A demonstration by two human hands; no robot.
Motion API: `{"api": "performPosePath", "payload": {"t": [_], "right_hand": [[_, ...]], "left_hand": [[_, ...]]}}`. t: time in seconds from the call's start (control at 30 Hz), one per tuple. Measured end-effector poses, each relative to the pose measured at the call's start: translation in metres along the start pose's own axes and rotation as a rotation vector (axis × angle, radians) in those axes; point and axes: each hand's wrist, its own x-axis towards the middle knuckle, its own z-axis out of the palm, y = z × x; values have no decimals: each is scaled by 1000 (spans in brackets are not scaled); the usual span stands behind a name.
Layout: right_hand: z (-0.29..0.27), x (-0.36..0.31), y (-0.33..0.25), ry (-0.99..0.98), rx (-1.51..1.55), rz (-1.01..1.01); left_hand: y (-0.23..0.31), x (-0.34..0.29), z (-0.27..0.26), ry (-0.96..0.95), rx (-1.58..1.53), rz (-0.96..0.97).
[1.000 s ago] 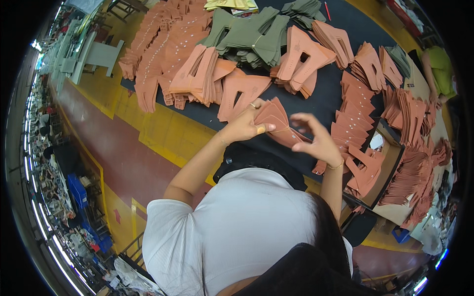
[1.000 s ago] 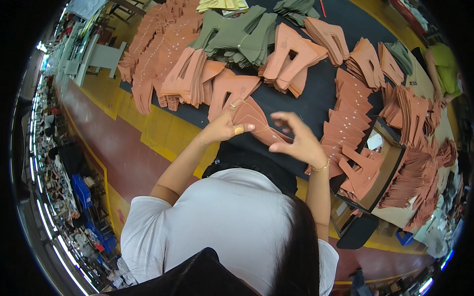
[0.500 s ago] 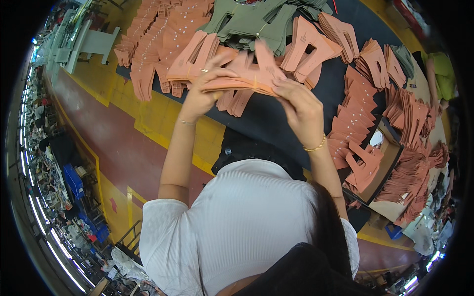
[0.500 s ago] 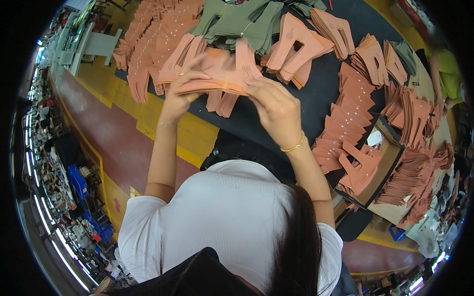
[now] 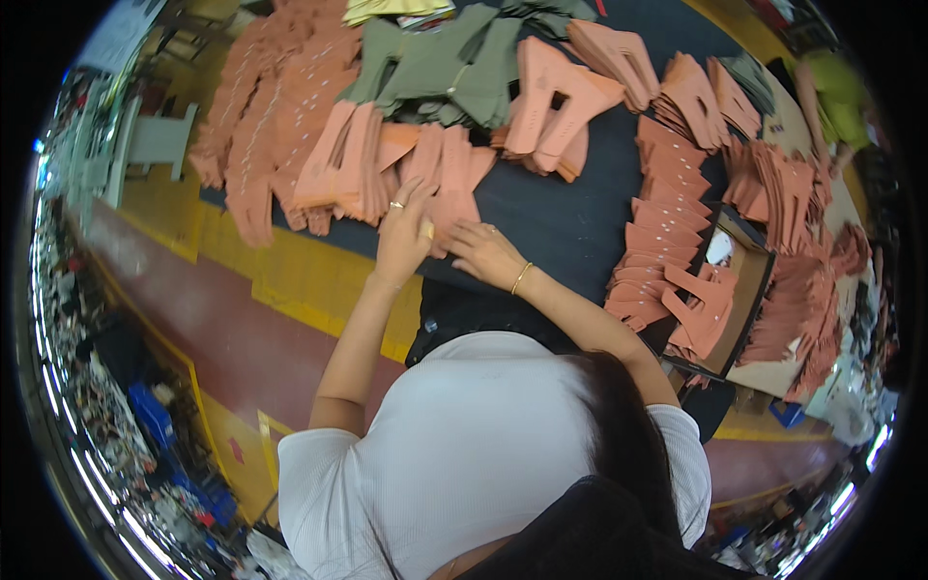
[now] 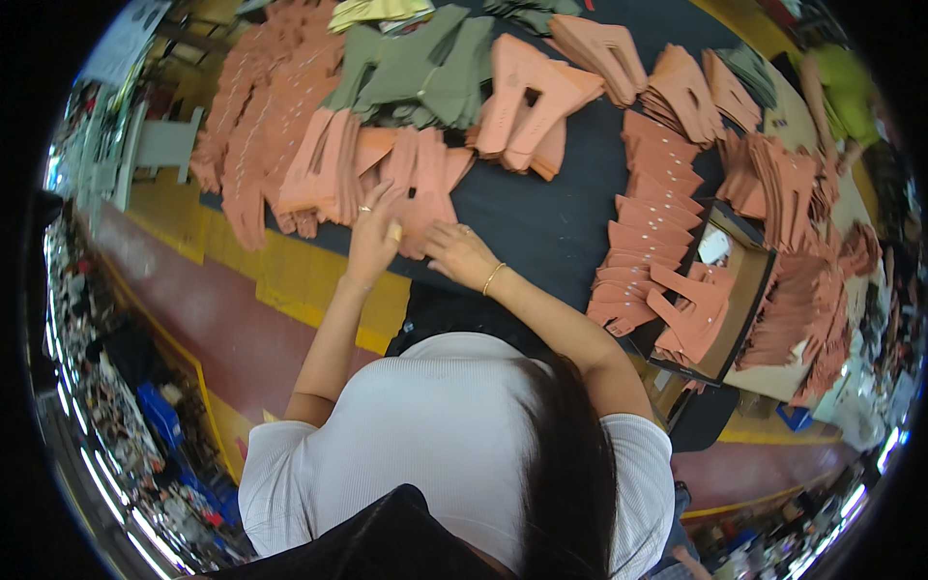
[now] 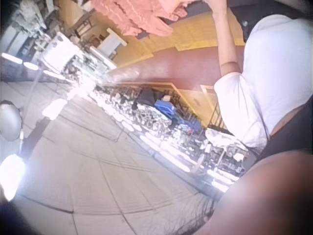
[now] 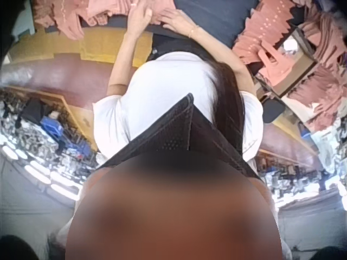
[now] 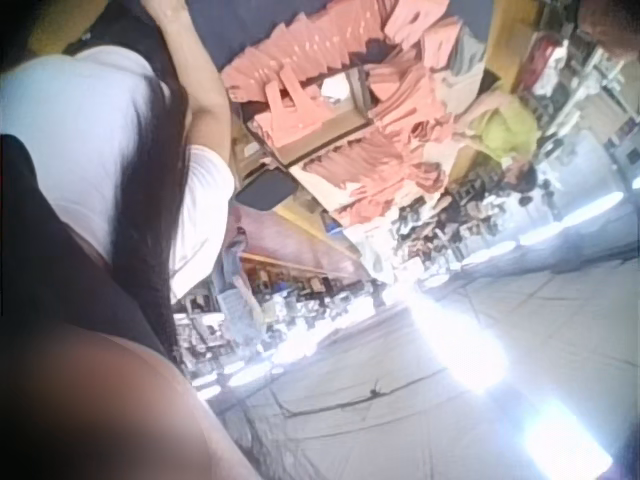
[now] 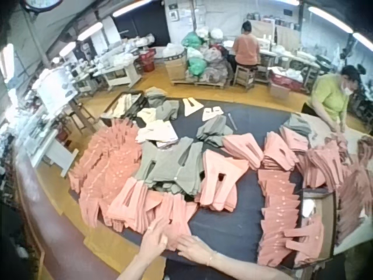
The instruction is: The person sorts and stacks pre-cut leather pieces on a worktable. They pick up individual pieces, align them, and place them into neat piles. The person also moves a stack of aligned pieces into a cardboard box.
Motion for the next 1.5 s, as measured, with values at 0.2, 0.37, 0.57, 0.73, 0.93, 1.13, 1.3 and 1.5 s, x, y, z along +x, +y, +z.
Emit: {"api": "performPosePath", "payload": {"t": [0.2, 0.37, 0.57, 0.73, 0.93, 1.13, 1.3, 1.5], "right_hand": [[-139, 16, 22, 425, 147, 258], [-236, 50, 176, 774, -194, 483], [-204, 88, 339, 295, -438, 917], [-182, 95, 365, 172, -477, 1162], [-218, 87, 370, 97, -256, 1088], [-284, 65, 314, 381, 140, 937], [-339, 29, 178, 593, 403, 633], [-340, 1, -3, 743, 501, 393]], "left_hand": [[-38, 27, 75, -49, 553, -5], [-56, 21, 88, 20, 614, 74], [-56, 23, 87, 12, 601, 76], [-59, 20, 89, -3, 611, 59], [-60, 20, 89, 9, 635, 66], [-60, 18, 90, 33, 611, 78], [-52, 19, 81, 51, 398, 44], [60, 32, 35, 71, -493, 85]]}}
